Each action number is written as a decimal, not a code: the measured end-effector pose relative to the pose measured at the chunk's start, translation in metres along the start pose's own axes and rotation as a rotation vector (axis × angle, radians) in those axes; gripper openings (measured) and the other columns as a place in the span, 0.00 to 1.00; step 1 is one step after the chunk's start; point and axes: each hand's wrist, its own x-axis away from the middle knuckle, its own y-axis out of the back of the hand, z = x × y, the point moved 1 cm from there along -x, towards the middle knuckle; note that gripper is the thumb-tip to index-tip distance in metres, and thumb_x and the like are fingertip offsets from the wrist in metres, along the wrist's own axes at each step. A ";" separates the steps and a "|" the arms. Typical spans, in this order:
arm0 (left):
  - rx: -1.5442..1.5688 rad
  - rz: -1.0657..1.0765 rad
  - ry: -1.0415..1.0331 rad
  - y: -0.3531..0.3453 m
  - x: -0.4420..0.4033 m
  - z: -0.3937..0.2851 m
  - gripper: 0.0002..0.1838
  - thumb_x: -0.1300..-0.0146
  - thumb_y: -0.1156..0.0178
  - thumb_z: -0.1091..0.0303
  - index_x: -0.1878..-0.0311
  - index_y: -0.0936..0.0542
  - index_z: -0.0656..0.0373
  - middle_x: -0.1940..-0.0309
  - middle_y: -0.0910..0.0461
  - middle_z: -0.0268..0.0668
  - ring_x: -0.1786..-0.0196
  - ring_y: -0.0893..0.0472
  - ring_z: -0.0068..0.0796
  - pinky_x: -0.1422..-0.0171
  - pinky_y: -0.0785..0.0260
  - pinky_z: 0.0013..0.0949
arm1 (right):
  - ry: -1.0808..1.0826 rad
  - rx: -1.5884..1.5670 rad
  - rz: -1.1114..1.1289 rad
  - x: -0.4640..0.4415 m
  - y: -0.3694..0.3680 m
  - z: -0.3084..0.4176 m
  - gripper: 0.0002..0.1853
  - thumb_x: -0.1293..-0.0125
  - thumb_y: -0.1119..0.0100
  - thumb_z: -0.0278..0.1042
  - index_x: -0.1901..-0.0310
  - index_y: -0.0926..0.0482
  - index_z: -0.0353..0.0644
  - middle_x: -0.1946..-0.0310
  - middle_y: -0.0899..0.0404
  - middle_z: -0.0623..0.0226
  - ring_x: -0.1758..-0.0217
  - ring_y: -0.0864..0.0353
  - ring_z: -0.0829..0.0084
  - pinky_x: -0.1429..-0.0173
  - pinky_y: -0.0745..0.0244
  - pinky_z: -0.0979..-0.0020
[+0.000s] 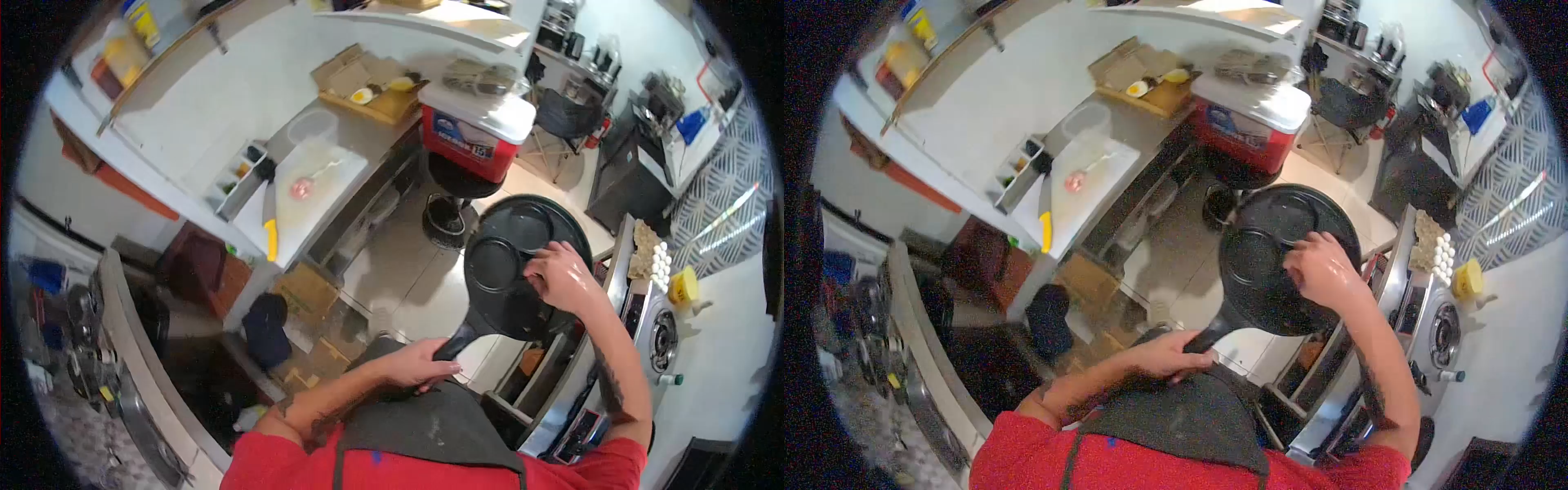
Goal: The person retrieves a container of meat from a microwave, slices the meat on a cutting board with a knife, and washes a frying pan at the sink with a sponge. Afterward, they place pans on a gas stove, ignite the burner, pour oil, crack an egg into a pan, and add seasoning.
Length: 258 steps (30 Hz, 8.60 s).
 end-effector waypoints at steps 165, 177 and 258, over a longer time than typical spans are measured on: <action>-0.476 0.658 0.023 -0.331 -0.542 -0.039 0.14 0.28 0.39 0.60 0.58 0.29 0.60 0.77 0.26 0.33 0.83 0.26 0.25 0.79 0.31 0.32 | -2.193 -0.428 -1.444 0.234 -0.162 0.065 0.22 0.50 0.17 0.38 0.57 0.16 0.38 0.63 0.13 0.63 0.60 0.15 0.73 0.53 0.20 0.70; -0.327 0.765 0.406 -0.333 -0.543 -0.051 0.21 0.24 0.48 0.43 0.54 0.27 0.54 0.74 0.23 0.35 0.76 0.19 0.34 0.73 0.25 0.38 | -2.130 -0.436 -1.542 0.238 -0.155 0.064 0.26 0.50 0.17 0.36 0.52 0.19 0.38 0.62 0.14 0.63 0.58 0.15 0.73 0.50 0.20 0.69; -0.207 0.418 -0.150 -0.274 -0.736 -0.169 0.09 0.25 0.42 0.62 0.58 0.24 0.57 0.74 0.30 0.28 0.74 0.30 0.19 0.69 0.34 0.27 | -2.301 -0.158 -0.721 0.563 -0.131 -0.225 0.25 0.47 0.23 0.47 0.53 0.19 0.41 0.59 0.15 0.53 0.55 0.15 0.54 0.48 0.22 0.58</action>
